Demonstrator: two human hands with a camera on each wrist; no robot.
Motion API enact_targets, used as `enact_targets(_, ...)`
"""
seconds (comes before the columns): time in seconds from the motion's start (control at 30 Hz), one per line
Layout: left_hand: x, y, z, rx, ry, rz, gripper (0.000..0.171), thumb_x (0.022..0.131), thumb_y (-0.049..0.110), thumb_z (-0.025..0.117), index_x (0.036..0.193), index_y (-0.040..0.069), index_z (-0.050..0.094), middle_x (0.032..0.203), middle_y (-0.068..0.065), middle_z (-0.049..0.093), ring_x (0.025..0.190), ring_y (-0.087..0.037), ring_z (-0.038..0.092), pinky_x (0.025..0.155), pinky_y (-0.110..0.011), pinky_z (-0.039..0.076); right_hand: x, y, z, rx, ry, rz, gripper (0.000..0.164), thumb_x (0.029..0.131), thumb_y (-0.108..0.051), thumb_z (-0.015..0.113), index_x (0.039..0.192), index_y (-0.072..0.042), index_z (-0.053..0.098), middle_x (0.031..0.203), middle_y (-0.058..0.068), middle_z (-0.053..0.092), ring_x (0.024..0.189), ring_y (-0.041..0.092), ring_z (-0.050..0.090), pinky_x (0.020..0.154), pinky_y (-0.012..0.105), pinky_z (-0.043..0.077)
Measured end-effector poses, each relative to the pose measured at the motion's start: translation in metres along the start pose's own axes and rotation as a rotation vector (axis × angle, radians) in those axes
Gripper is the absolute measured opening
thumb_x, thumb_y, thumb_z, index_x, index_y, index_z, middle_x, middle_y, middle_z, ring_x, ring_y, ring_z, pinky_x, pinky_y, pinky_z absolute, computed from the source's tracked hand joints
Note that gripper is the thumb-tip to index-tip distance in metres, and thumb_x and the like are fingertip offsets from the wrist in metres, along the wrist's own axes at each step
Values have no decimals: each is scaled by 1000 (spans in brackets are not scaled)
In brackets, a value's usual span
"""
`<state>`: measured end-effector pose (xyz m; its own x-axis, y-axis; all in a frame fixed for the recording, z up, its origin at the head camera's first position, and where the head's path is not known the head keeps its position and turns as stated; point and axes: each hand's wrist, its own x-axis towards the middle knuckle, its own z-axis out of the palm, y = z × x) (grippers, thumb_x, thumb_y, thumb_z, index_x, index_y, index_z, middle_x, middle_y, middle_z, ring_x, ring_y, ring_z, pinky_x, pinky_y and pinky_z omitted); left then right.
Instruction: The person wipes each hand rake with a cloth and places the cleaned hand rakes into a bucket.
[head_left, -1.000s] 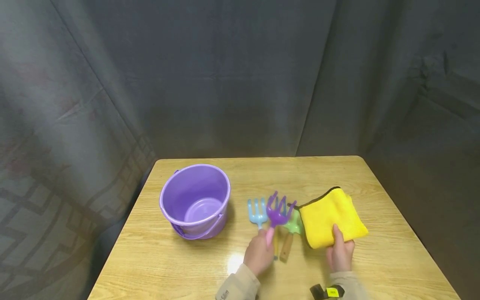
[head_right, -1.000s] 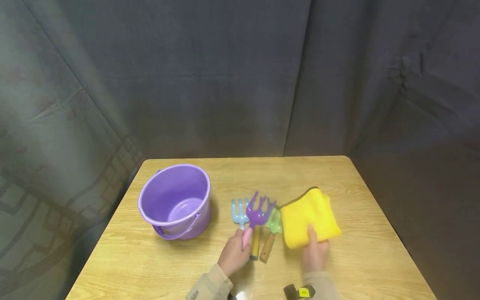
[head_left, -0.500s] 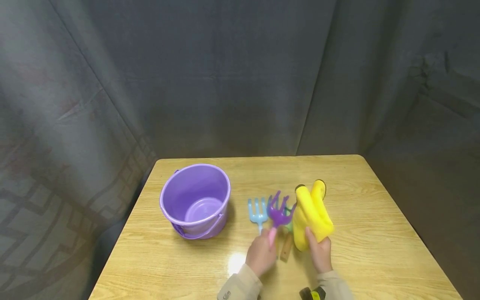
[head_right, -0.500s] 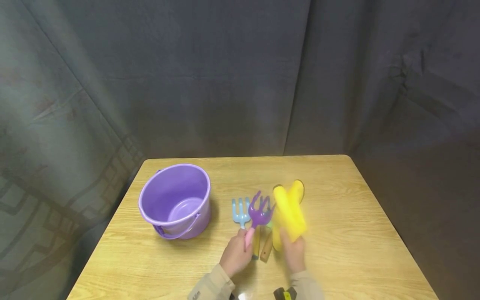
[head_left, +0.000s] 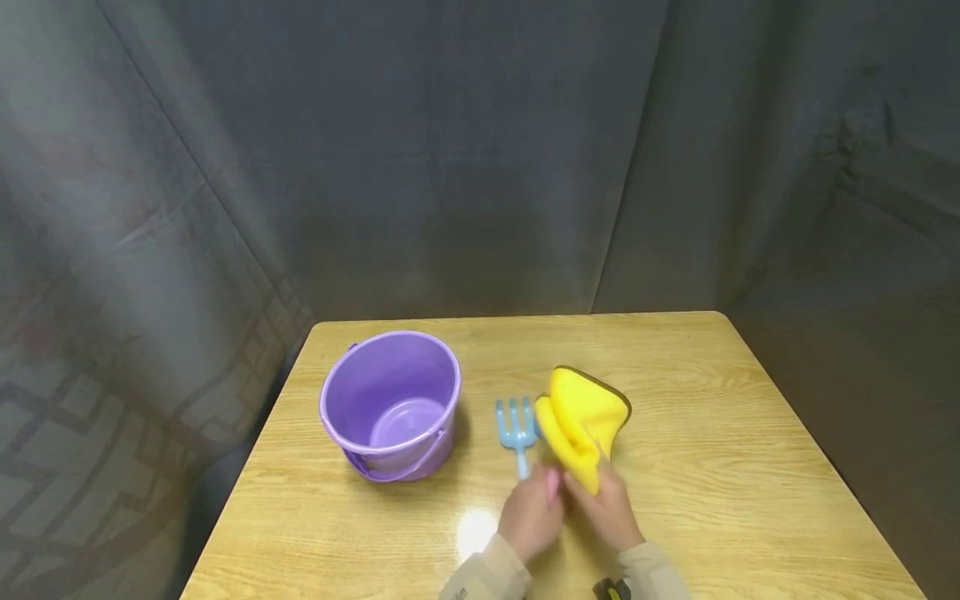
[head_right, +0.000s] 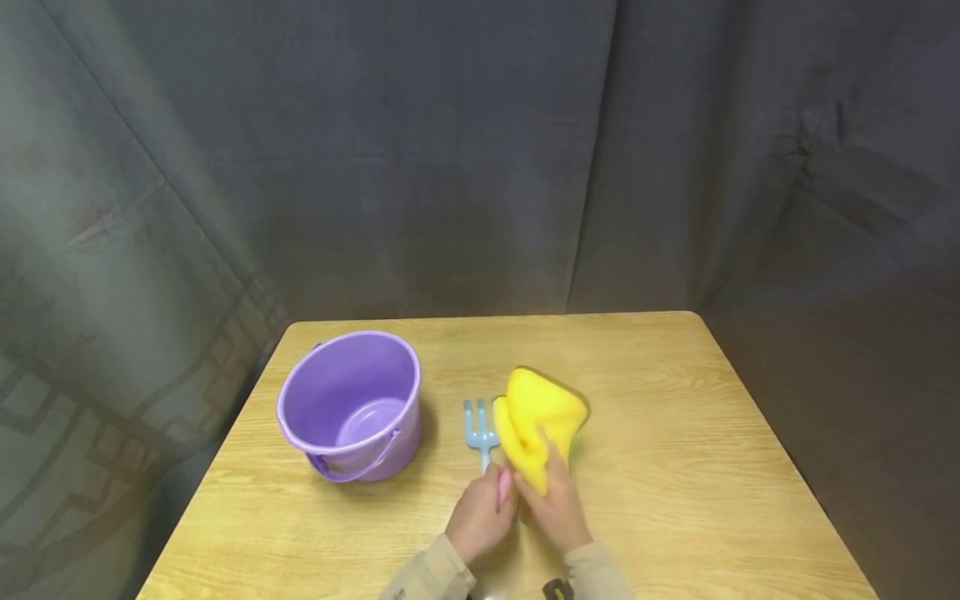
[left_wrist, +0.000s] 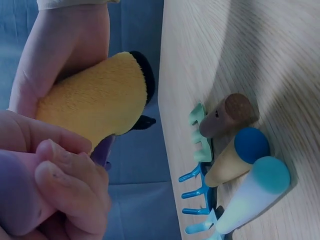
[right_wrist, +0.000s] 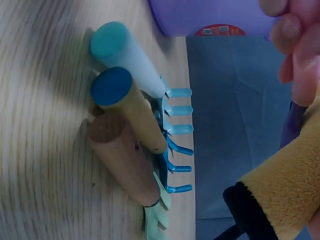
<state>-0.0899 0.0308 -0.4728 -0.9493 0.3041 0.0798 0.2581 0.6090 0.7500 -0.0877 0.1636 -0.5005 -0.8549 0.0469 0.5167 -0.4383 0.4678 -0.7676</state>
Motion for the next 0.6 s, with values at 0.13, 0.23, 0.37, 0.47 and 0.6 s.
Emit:
enact_targets(0.13,0,2,1,22,-4,17,10,78,2,56,85,5,50,62,5,40,48,-6,40,41,-18,37,0,1,1,-58,-57,-13,50,76,-1,66,123,2,49,137,18,34,120,48,27,100,49,21)
enact_targets(0.23,-1,3,1,28,-5,23,11,76,0,56,82,5,49,60,6,38,46,-5,37,39,-18,35,1,2,1,-85,-63,-24,50,78,-6,65,125,-1,48,139,17,32,121,47,27,97,56,20)
enact_targets(0.37,-3,5,1,49,14,52,12,74,0,57,79,7,48,60,6,38,46,-5,36,39,-18,34,3,1,2,-126,-56,-41,47,80,-7,63,124,-3,49,138,17,32,122,42,30,104,44,16)
enact_targets(0.47,-4,6,0,66,23,64,13,74,0,57,79,7,48,61,5,39,48,-6,38,41,-18,36,3,1,2,-152,-56,-34,46,80,-7,62,125,-3,49,138,18,32,122,43,29,104,44,16)
enact_targets(0.6,-5,7,1,57,11,54,13,74,0,59,80,7,50,64,4,42,51,-7,41,44,-18,38,5,2,2,-228,-34,-62,50,75,0,63,122,1,49,135,21,36,117,47,33,98,53,22)
